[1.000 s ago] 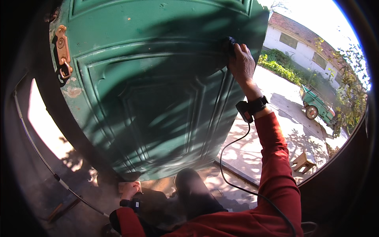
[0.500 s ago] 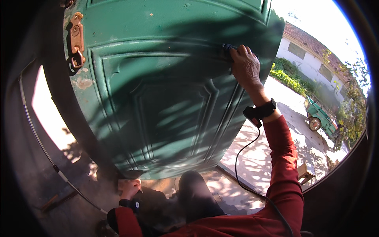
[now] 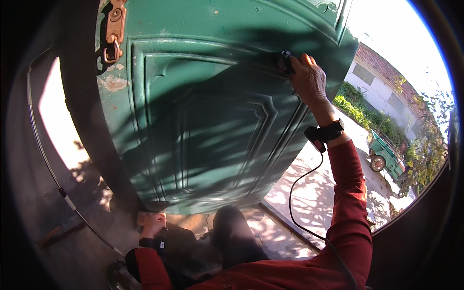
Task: The person sits on the ground and sands a green metal door using a handheld electric sander. They move the sander across the door surface in overlapping strokes, covering the panels and edges.
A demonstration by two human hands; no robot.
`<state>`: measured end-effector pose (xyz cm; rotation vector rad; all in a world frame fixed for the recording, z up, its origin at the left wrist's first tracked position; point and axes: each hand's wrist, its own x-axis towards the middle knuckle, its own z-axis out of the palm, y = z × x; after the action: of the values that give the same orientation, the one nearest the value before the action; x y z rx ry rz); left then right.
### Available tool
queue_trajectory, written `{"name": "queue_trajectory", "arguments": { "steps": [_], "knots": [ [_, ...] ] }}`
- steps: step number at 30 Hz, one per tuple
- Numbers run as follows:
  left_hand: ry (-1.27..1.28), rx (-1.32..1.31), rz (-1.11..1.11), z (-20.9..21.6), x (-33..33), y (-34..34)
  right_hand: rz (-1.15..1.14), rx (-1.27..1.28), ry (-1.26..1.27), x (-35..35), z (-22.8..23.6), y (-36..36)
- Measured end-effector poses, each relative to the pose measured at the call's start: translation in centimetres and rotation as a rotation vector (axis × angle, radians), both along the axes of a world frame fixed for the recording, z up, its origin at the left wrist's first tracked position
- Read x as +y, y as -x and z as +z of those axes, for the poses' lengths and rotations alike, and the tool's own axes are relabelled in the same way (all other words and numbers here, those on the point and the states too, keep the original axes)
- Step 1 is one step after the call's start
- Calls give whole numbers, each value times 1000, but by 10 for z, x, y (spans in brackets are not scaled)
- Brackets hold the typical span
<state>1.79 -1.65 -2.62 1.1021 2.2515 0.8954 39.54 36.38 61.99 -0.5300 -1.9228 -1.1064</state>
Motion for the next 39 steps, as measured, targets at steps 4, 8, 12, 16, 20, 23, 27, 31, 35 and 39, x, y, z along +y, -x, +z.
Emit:
{"name": "queue_trajectory", "arguments": {
  "steps": [4,8,12,16,20,23,27,31,35,39],
  "knots": [
    [-75,53,3,21,-10,-10,-21,57,-26,11,2,-18],
    [-55,139,-28,28,-5,-12,120,-2,-71,-10,9,46],
    [0,10,-39,21,1,-10,257,-69,-77,-51,18,136],
    [-41,-45,-27,10,-1,-5,339,-147,-126,-67,21,154],
    [-70,39,20,1,-12,0,279,-177,-154,-45,28,91],
    [-110,-33,84,3,-20,1,129,-83,-54,-24,22,42],
    [-25,64,-22,19,-25,0,84,-64,-130,-15,16,40],
    [-40,73,-21,36,-22,-7,156,-132,-163,-38,22,93],
    [-180,104,-33,49,-17,-16,320,-188,-160,-78,24,180],
    [-70,60,-66,55,-16,-19,379,-205,-254,-104,25,241]
  ]
}}
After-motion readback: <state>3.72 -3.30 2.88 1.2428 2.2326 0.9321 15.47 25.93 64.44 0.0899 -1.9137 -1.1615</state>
